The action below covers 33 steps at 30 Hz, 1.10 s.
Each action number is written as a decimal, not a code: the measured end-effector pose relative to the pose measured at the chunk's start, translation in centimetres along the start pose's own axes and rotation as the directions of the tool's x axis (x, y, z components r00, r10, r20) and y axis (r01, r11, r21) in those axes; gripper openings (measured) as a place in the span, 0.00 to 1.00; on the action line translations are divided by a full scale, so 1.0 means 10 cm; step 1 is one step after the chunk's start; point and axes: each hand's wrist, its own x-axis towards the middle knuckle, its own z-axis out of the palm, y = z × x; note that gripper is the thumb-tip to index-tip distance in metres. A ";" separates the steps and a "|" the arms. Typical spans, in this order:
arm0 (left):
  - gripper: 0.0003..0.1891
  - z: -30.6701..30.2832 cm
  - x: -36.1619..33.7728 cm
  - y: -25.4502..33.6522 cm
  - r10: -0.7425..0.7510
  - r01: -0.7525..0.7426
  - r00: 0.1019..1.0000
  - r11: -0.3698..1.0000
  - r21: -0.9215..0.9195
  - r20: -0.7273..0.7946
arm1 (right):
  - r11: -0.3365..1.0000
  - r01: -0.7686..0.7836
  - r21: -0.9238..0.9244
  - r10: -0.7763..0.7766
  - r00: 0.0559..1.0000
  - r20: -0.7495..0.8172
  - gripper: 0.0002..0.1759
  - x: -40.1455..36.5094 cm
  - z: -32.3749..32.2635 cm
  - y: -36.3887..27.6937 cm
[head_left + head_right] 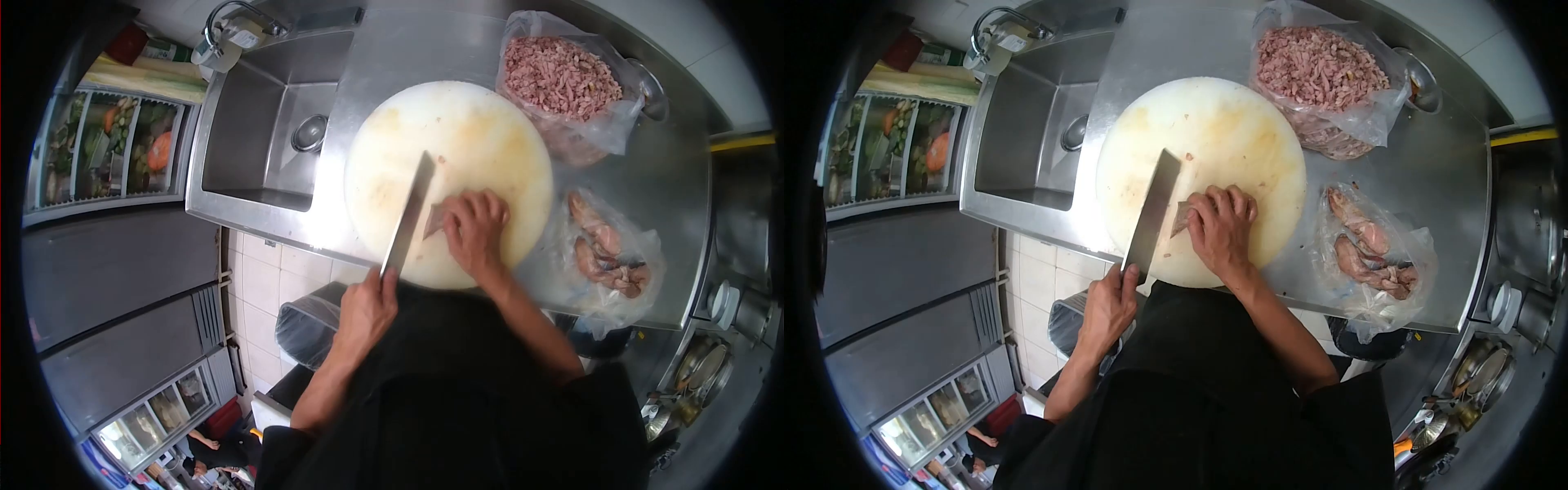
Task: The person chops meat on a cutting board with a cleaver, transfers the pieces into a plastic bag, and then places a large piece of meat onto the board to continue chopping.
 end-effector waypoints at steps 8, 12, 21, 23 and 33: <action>0.13 0.08 0.17 0.29 0.197 -0.207 0.978 0.958 0.196 0.069 | 0.998 -0.067 0.000 0.067 0.997 -0.039 0.12 0.01 0.06 -0.02; 0.14 0.03 -0.02 0.17 0.169 -0.189 0.981 0.948 0.256 0.098 | 0.994 -0.097 0.043 0.099 0.995 -0.028 0.10 0.04 0.06 -0.02; 0.19 0.53 0.91 0.27 0.282 -0.277 0.960 0.942 0.190 0.000 | 0.987 -0.082 0.139 0.089 0.995 -0.040 0.10 0.00 0.10 0.03; 0.20 0.59 1.19 0.53 0.270 -0.266 0.963 0.949 0.170 -0.001 | 0.986 -0.080 0.143 0.091 0.993 -0.077 0.09 -0.01 0.14 0.04; 0.20 -0.03 1.00 0.87 0.263 -0.275 0.961 0.938 0.210 0.085 | 0.974 -0.125 0.189 0.137 0.989 -0.054 0.12 -0.03 0.12 0.05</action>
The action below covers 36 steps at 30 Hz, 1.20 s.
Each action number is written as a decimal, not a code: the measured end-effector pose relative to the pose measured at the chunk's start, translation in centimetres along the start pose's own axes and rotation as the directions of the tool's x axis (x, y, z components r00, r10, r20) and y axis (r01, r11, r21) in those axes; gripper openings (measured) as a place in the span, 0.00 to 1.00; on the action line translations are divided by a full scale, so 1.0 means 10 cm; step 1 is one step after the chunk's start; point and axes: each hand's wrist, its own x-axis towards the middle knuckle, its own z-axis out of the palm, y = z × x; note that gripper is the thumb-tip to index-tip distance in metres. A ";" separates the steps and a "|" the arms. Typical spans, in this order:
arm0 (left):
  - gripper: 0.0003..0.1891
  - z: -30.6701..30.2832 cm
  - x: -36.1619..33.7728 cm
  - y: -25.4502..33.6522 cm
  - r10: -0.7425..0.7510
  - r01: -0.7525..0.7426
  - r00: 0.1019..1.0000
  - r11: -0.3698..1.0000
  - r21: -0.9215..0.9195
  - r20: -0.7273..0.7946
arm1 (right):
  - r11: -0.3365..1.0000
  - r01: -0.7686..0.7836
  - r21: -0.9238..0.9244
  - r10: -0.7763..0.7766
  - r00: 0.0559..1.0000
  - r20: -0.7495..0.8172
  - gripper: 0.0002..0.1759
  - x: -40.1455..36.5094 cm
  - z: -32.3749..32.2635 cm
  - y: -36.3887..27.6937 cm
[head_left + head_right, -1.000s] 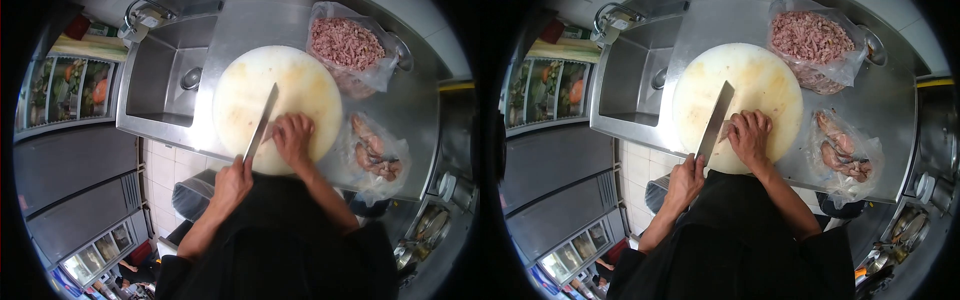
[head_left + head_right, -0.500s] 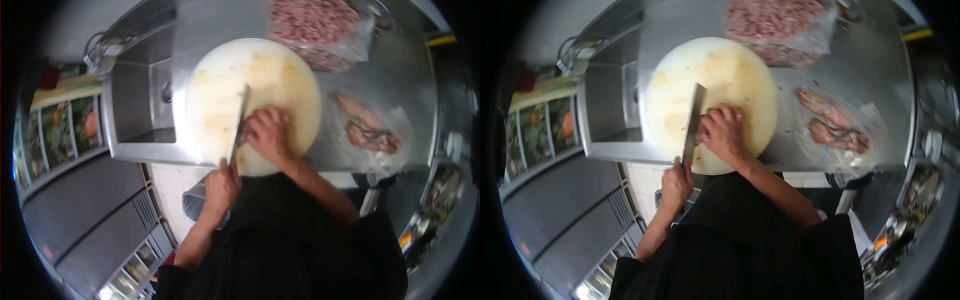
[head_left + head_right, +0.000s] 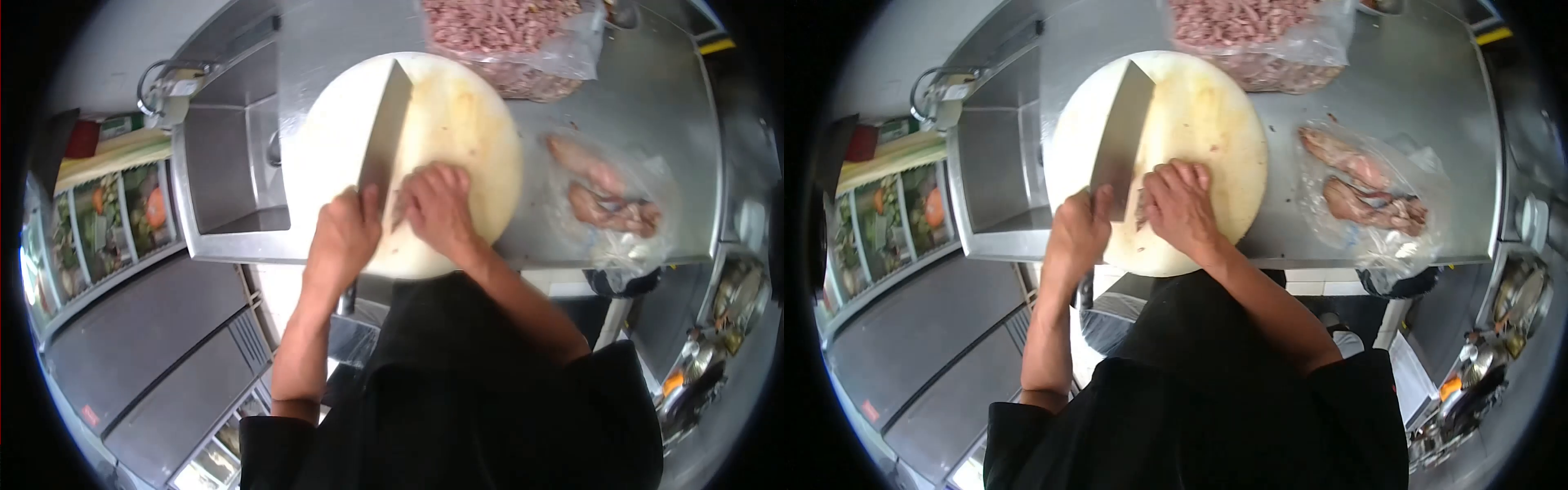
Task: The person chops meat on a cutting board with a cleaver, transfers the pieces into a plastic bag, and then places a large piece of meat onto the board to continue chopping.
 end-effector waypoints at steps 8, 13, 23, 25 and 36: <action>0.15 0.04 -0.78 -0.12 -0.163 0.158 0.977 0.987 0.041 0.135 | 0.999 0.003 -0.033 -0.004 1.000 -0.008 0.09 0.02 0.02 -0.01; 0.14 0.61 -0.37 -0.27 -0.011 0.014 0.999 0.996 0.085 -0.033 | 0.998 0.005 -0.064 -0.006 1.000 -0.011 0.08 0.07 -0.02 -0.01; 0.18 0.49 -0.54 -0.49 -0.040 0.038 0.999 0.997 -0.067 -0.020 | 0.994 0.069 -0.087 -0.074 0.995 -0.060 0.08 0.11 -0.02 0.04; 0.18 0.53 -0.34 -0.39 -0.038 0.037 0.999 0.994 -0.103 -0.013 | 0.992 0.070 -0.107 -0.074 0.997 -0.034 0.08 0.11 -0.05 0.03; 0.24 0.05 -0.01 0.01 -0.001 0.010 0.994 0.996 -0.086 0.107 | 0.998 0.053 -0.044 -0.056 0.996 -0.069 0.07 0.09 -0.06 0.06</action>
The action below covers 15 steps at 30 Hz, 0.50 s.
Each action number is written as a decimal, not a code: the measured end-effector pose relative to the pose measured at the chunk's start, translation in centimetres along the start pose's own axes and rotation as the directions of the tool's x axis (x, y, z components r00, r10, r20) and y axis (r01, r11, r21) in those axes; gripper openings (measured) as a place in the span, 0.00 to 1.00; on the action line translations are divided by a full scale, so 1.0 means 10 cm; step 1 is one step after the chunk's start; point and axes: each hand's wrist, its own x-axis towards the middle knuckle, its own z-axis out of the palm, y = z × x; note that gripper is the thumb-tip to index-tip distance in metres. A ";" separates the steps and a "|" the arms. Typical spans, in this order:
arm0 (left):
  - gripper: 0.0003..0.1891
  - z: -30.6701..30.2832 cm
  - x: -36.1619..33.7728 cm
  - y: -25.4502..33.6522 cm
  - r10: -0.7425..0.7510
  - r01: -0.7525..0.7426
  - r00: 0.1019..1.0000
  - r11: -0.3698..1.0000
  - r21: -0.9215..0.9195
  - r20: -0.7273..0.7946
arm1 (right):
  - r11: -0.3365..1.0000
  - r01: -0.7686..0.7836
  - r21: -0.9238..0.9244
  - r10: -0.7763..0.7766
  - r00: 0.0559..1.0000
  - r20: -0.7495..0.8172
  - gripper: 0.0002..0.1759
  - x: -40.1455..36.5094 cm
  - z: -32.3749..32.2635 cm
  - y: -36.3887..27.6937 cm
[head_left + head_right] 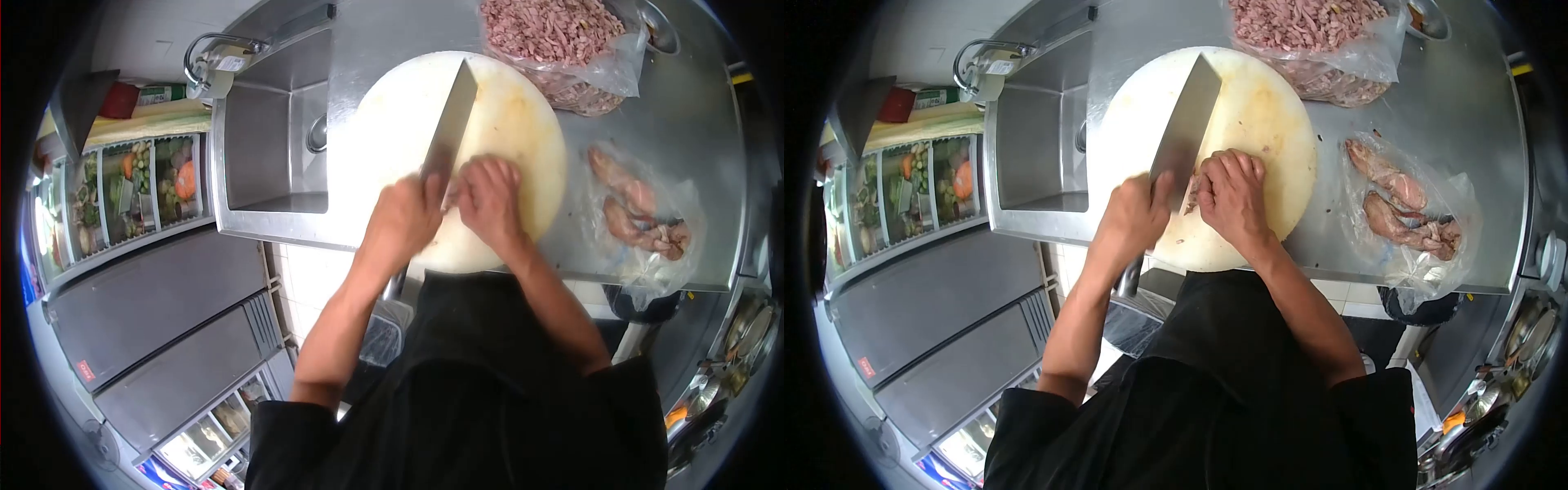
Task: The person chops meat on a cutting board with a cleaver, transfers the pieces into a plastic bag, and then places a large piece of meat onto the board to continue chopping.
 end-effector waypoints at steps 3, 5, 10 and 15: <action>0.21 -0.03 -0.47 -0.02 -0.124 0.119 0.991 0.989 0.083 0.057 | 1.000 -0.012 0.018 0.012 1.000 0.009 0.07 0.01 0.01 -0.01; 0.20 0.14 -0.69 -0.19 -0.070 0.071 0.998 0.992 0.100 -0.010 | 1.000 -0.016 0.020 0.015 1.000 0.011 0.06 0.03 0.02 0.00; 0.16 0.53 -0.13 -0.18 -0.032 0.040 0.992 0.997 0.064 -0.122 | 0.999 -0.029 0.023 0.028 0.998 0.049 0.06 0.05 0.04 0.03; 0.16 0.42 -0.41 -0.37 -0.024 0.026 0.994 0.999 0.022 -0.110 | 0.999 0.005 -0.035 -0.004 1.000 0.021 0.07 0.08 0.03 0.01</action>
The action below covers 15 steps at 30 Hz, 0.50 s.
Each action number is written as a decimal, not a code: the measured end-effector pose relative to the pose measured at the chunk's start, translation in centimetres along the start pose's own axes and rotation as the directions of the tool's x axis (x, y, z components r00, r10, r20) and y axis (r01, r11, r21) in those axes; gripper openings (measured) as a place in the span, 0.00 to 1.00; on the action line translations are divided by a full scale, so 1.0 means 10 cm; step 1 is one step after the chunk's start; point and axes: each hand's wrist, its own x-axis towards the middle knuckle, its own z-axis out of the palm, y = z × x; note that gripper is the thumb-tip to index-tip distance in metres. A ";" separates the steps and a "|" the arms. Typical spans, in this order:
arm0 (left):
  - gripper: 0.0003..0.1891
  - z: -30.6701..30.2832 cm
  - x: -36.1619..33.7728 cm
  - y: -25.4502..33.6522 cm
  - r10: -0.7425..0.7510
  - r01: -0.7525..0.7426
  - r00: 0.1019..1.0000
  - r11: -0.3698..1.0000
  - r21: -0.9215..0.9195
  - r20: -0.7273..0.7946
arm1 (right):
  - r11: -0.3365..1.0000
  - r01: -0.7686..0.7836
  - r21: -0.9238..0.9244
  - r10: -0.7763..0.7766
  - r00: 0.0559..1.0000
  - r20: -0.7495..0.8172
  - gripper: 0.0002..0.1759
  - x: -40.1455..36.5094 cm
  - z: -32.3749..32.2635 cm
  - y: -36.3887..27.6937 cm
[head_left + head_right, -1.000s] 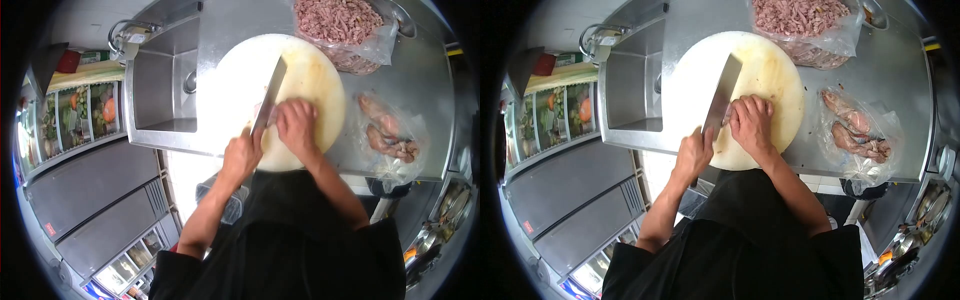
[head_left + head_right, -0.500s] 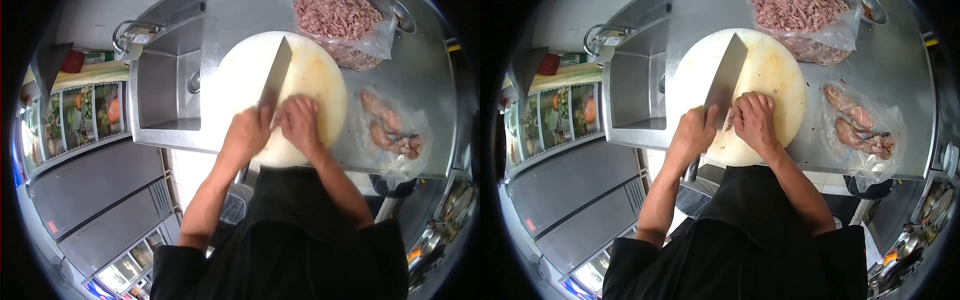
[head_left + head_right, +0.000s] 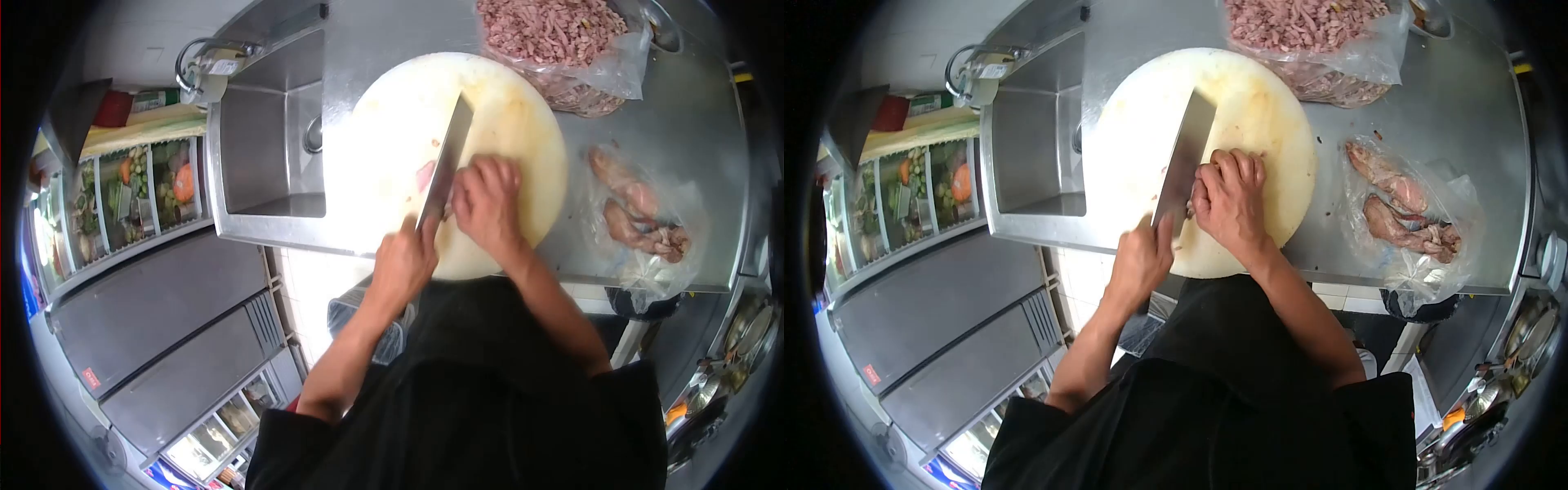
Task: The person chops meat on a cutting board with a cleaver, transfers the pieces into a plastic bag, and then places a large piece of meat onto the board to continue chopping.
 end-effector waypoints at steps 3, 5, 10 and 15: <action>0.15 0.11 -0.09 -0.09 0.024 -0.024 1.000 0.999 -0.024 0.011 | 0.998 -0.025 -0.054 0.026 0.999 0.024 0.08 -0.08 -0.04 0.00; 0.15 0.15 0.08 -0.02 0.036 -0.038 0.999 0.997 -0.071 -0.026 | 0.999 0.003 -0.039 -0.001 0.998 0.059 0.08 -0.05 -0.02 0.00; 0.21 0.16 0.96 0.27 0.128 -0.138 0.984 0.987 -0.081 -0.122 | 0.999 0.020 -0.044 -0.014 0.991 0.134 0.10 -0.09 -0.06 0.03; 0.21 -0.41 0.45 0.54 -0.014 0.023 0.995 0.996 -0.085 0.100 | 0.999 -0.047 -0.020 0.049 0.989 0.137 0.11 -0.11 -0.05 0.02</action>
